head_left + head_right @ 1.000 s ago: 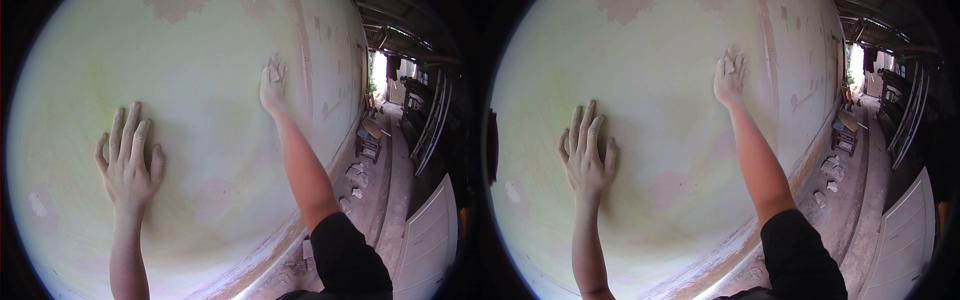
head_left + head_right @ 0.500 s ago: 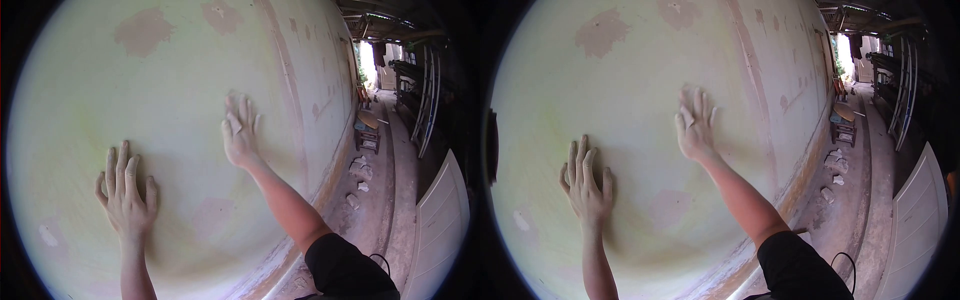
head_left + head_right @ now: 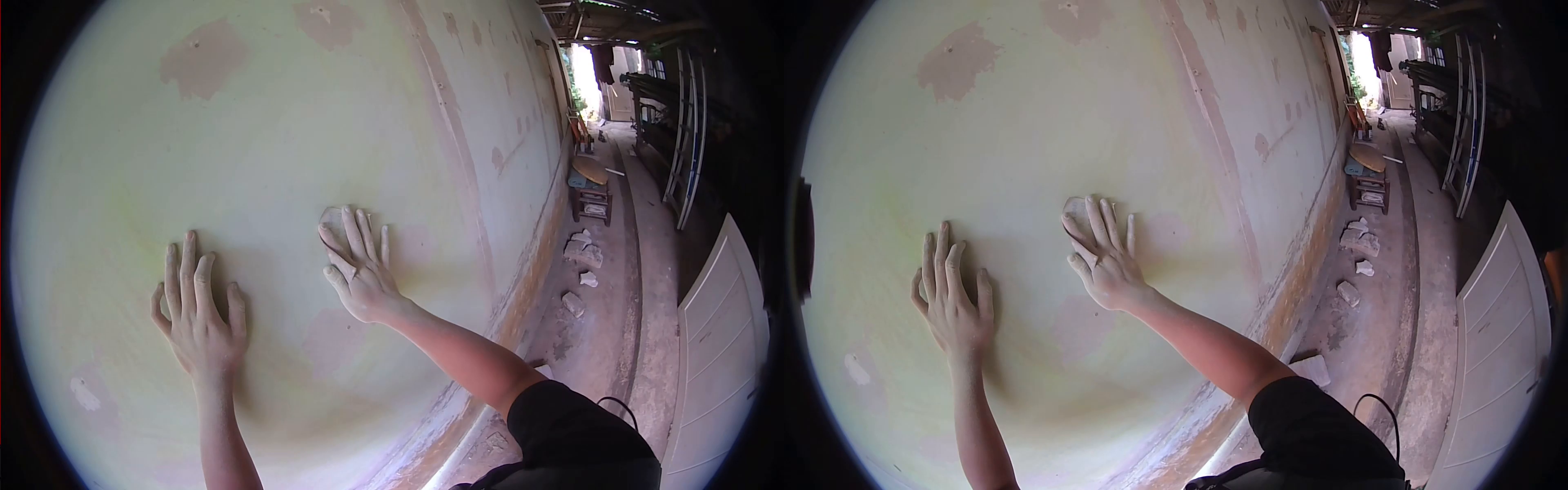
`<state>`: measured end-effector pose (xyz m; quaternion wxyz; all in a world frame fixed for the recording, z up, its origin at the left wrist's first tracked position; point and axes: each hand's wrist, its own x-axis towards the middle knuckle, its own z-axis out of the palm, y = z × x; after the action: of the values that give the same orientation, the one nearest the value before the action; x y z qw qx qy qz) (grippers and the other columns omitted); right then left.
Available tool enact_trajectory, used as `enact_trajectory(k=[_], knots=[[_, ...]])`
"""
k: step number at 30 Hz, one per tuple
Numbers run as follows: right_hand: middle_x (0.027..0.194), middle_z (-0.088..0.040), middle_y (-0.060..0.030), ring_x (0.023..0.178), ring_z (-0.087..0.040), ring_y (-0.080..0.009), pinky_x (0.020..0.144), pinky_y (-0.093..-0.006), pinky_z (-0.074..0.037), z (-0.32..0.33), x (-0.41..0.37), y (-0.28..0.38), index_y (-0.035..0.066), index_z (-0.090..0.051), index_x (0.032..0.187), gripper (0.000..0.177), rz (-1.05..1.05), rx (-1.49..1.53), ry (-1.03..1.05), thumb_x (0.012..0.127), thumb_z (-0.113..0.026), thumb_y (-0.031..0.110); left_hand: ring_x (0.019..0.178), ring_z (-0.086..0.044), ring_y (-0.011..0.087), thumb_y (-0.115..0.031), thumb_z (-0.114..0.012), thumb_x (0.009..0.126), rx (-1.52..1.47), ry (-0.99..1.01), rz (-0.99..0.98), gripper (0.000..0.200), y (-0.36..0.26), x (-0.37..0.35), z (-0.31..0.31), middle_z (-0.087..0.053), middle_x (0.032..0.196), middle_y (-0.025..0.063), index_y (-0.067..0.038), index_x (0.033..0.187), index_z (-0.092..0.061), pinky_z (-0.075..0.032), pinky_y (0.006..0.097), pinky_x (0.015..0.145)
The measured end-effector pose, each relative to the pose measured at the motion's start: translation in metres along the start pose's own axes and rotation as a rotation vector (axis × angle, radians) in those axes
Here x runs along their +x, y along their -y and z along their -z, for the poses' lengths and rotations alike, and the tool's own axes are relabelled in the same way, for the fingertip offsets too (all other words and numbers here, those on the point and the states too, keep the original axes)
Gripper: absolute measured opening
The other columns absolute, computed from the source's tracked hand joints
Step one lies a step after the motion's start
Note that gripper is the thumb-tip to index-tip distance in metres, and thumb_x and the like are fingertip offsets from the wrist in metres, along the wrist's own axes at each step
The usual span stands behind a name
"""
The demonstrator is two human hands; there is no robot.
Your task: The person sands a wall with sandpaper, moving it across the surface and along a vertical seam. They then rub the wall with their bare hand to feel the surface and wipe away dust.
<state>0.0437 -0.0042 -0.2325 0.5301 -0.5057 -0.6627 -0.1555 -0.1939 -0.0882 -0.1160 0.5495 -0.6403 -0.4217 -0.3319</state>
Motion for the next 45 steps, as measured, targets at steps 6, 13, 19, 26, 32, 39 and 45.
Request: enact_trajectory(k=[6,13,19,26,32,39,45], knots=[[0.176,-0.008,-0.0164,0.162,-0.003,-0.0385,0.125,-0.0668,0.003,0.018,0.084,-0.06,0.024,-0.027,0.168,0.06,-0.141,0.091,-0.279,0.111,-0.038,0.041,0.153,-0.041,0.0232,-0.028,-0.059,0.098,0.005,-0.023,0.002,0.038,0.0,-0.001,-0.004,-0.048,0.163,-0.001,-0.015,0.134,-0.058,-0.026,0.0481,0.119],[0.177,0.001,-0.0165,0.162,0.001,-0.0414,0.123,-0.0695,0.003,0.039,0.165,-0.106,0.025,-0.012,0.17,0.066,-0.468,0.204,-0.344,0.111,-0.031,0.049,0.154,-0.038,0.0219,-0.028,-0.056,0.098,-0.037,0.006,0.013,0.039,0.003,-0.002,-0.002,-0.044,0.165,-0.0034,-0.018,0.136,-0.056,-0.024,0.0474,0.121],[0.177,0.003,-0.0175,0.162,0.005,-0.0419,0.123,-0.0704,0.005,-0.005,0.021,0.009,0.025,-0.012,0.171,0.069,0.001,-0.023,-0.098,0.11,-0.039,0.043,0.154,-0.038,0.0215,-0.026,-0.059,0.097,-0.059,0.02,0.051,0.037,0.0,-0.002,0.0,-0.045,0.165,-0.0041,-0.018,0.134,-0.057,-0.025,0.047,0.121],[0.177,-0.004,-0.0135,0.163,-0.001,-0.0387,0.125,-0.0665,0.003,0.037,0.118,-0.077,0.027,-0.017,0.17,0.064,-0.192,0.088,-0.26,0.112,-0.035,0.044,0.152,-0.041,0.0207,-0.026,-0.061,0.095,-0.061,-0.016,0.04,0.036,0.002,-0.001,-0.004,-0.046,0.164,-0.0047,-0.019,0.131,-0.058,-0.026,0.0461,0.12],[0.177,-0.005,-0.0137,0.162,-0.002,-0.0397,0.126,-0.0644,0.0,0.041,0.183,-0.126,0.023,-0.014,0.17,0.065,-0.254,0.162,-0.392,0.112,-0.031,0.045,0.152,-0.041,0.019,-0.025,-0.061,0.095,-0.057,0.008,0.059,0.035,0.003,-0.001,-0.004,-0.047,0.163,-0.0075,-0.02,0.13,-0.058,-0.026,0.0459,0.12],[0.175,0.0,-0.0248,0.161,0.002,-0.0466,0.125,-0.0654,0.004,-0.011,0.003,0.011,0.019,-0.013,0.171,0.067,0.047,0.068,-0.108,0.11,-0.039,0.031,0.151,-0.042,0.02,-0.024,-0.061,0.094,-0.06,0.005,0.048,0.035,0.003,-0.003,-0.001,-0.047,0.163,-0.006,-0.019,0.129,-0.058,-0.027,0.0466,0.119],[0.176,-0.003,-0.0184,0.162,0.001,-0.0418,0.126,-0.0628,0.003,0.03,0.108,-0.051,0.021,-0.019,0.17,0.063,-0.081,0.116,-0.267,0.111,-0.035,0.037,0.15,-0.044,0.0237,-0.024,-0.061,0.094,-0.074,-0.027,0.026,0.032,0.004,0.0,-0.007,-0.05,0.16,-0.0009,-0.015,0.126,-0.059,-0.029,0.047,0.116]])
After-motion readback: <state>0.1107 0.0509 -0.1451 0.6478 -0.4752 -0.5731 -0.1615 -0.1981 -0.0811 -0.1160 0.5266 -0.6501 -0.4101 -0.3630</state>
